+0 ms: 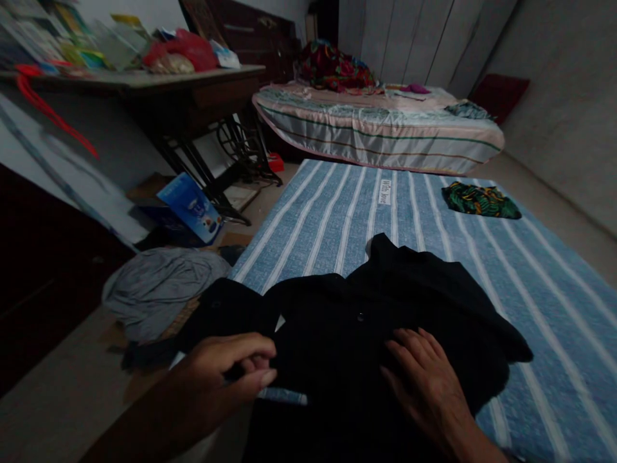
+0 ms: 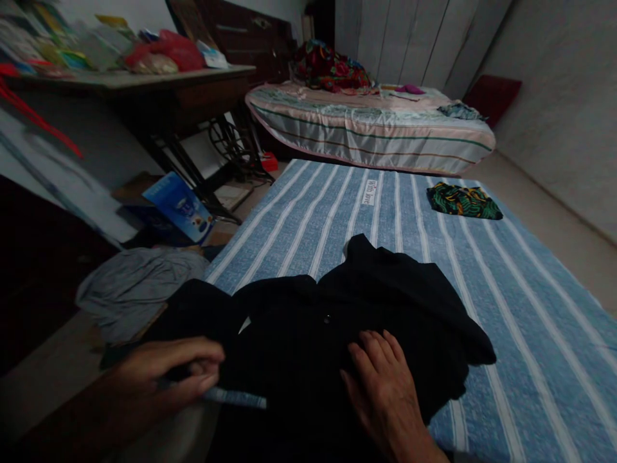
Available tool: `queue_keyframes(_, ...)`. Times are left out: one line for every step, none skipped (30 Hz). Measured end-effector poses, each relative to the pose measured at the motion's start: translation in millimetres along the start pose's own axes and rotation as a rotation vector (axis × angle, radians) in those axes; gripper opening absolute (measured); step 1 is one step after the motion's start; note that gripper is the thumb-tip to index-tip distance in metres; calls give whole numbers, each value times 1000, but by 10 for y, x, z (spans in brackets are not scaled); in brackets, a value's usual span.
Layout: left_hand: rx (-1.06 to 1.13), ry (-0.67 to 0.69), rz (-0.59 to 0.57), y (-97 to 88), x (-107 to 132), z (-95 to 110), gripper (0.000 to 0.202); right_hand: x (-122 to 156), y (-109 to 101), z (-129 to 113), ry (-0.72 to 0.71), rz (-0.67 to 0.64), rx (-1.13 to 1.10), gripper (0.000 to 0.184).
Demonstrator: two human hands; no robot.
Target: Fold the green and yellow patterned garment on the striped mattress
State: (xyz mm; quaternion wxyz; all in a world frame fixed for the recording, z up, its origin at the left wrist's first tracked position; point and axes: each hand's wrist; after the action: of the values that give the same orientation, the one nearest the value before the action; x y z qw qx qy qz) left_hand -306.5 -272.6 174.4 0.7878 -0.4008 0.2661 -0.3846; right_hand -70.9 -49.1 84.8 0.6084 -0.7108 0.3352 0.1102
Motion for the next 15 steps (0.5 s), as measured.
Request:
queue_keyframes(-34, -9, -38, -7, -48, -83, 28, -2, -22, -26, -25, -11, 0, 24)
queue_keyframes(-75, -9, -57, -9, -91, -158, 30, -7, -38, -57, -54, -23, 0, 27)
queue_keyframes(-117, 3, -62, -5, -128, -216, 34, -14, -45, -91, -84, -38, 0, 30)
queue_keyframes(-154, 20, -68, 5, -160, -254, 37, -20, -42, -126, -117, -57, -2, 34)
queue_keyframes(-183, 33, -80, 21, -186, -270, 41, -23, -28, -159, -150, -72, -6, 39)
queue_keyframes(-204, 39, -104, 39, -208, -268, 44, -21, -4, -189, -182, -79, -9, 45)
queue_keyframes(-220, 37, -129, 57, -226, -254, 45, -13, 30, -214, -213, -81, -8, 52)
queue_keyframes(-232, 35, -157, 75, -238, -235, 42, 1, 70, -234, -244, -80, 1, 59)
queue_keyframes(-241, 37, -177, 90, -245, -219, 35, 20, 112, -249, -273, -75, 20, 66)
queue_keyframes(-248, 46, -186, 101, -246, -212, 25, 44, 153, -261, -300, -67, 47, 71)
queue_keyframes(-251, 63, -181, 109, -241, -215, 15, 68, 189, -270, -323, -55, 79, 72)
queue_keyframes(-247, 88, -169, 113, -232, -228, 7, 92, 219, -276, -339, -41, 110, 71)
queue_keyframes(-236, 114, -147, 114, -219, -248, 4, 113, 240, -279, -346, -24, 135, 66)
queue_keyframes(-216, 139, -119, 113, -205, -267, 6, 130, 254, -280, -349, -1, 151, 60)
queue_keyframes(-189, 157, -93, 109, -192, -281, 7, 145, 263, -275, -349, 22, 158, 53)
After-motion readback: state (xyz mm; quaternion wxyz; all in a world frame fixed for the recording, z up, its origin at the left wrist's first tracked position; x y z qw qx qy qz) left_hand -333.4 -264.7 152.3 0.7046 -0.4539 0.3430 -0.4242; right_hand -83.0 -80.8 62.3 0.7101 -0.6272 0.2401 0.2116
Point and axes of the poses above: each hand's wrist, its own x-axis away from the middle knuckle, its own y-axis out of the palm, z = x × y, and after that the axes turned 9 degrees about z, right-handed
